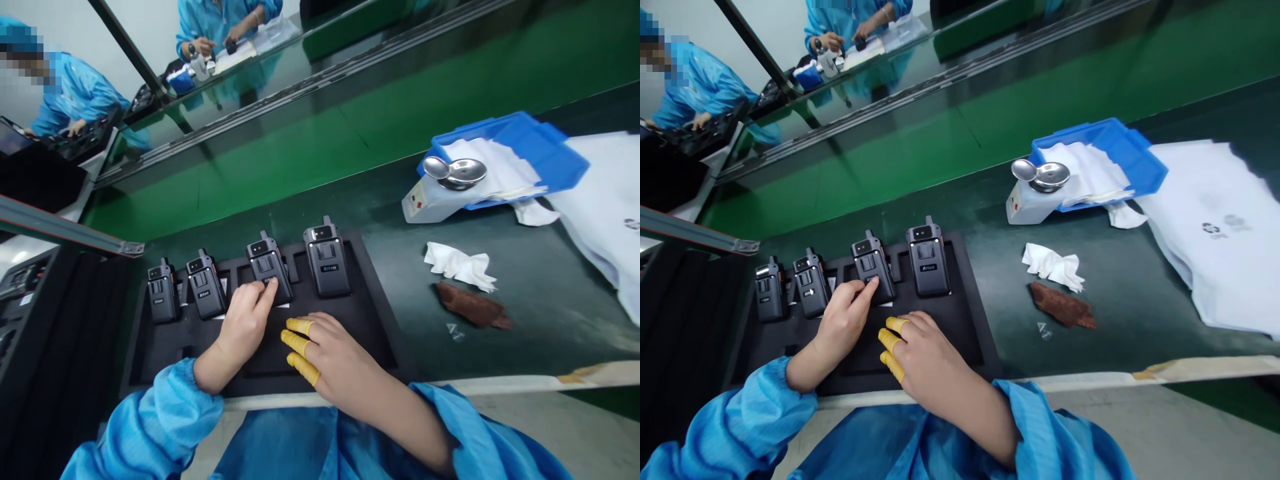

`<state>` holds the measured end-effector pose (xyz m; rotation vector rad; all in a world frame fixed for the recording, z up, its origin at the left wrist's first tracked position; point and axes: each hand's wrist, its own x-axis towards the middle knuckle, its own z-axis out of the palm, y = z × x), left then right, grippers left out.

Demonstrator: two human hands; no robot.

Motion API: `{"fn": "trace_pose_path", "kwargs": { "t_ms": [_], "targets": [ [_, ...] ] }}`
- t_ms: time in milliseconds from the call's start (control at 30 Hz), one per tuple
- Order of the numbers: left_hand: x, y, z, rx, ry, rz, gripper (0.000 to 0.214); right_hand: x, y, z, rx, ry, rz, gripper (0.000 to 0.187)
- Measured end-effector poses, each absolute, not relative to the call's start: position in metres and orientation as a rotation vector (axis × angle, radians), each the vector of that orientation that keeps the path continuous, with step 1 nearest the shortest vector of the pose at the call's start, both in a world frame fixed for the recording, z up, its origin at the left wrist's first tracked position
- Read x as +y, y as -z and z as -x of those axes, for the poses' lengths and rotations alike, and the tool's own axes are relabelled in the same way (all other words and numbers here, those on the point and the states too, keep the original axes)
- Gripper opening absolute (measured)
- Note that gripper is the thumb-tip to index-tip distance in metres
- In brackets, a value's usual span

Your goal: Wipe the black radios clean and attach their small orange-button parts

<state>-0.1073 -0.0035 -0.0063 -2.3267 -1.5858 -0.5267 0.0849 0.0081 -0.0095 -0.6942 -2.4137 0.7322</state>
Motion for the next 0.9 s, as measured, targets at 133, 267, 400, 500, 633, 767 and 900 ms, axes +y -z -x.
{"fn": "trace_pose_path", "kwargs": {
  "t_ms": [133,267,400,500,633,767,900],
  "targets": [
    [-0.002,0.002,0.106,-1.595,0.536,2.304,0.033,0.009,0.009,-0.085,-2.411,-0.724,0.688,0.023],
    [0.004,-0.009,0.107,-1.635,0.536,2.298,0.023,0.008,0.01,-0.085,-2.414,-0.741,0.683,0.023],
    [0.014,-0.02,0.108,-1.686,0.491,2.315,0.016,0.008,0.012,-0.085,-2.417,-0.746,0.682,0.024],
    [0.021,-0.025,0.107,-1.702,0.439,2.353,0.016,0.008,0.011,-0.086,-2.418,-0.757,0.686,0.023],
    [0.027,-0.028,0.105,-1.728,0.378,2.398,0.02,0.008,0.011,-0.086,-2.417,-0.761,0.691,0.023],
    [0.031,-0.026,0.104,-1.775,0.349,2.428,0.021,0.007,0.013,-0.085,-2.418,-0.761,0.682,0.023],
    [0.034,-0.02,0.105,-1.837,0.402,2.449,0.022,0.007,0.013,-0.085,-2.417,-0.764,0.689,0.024]
  ]
}}
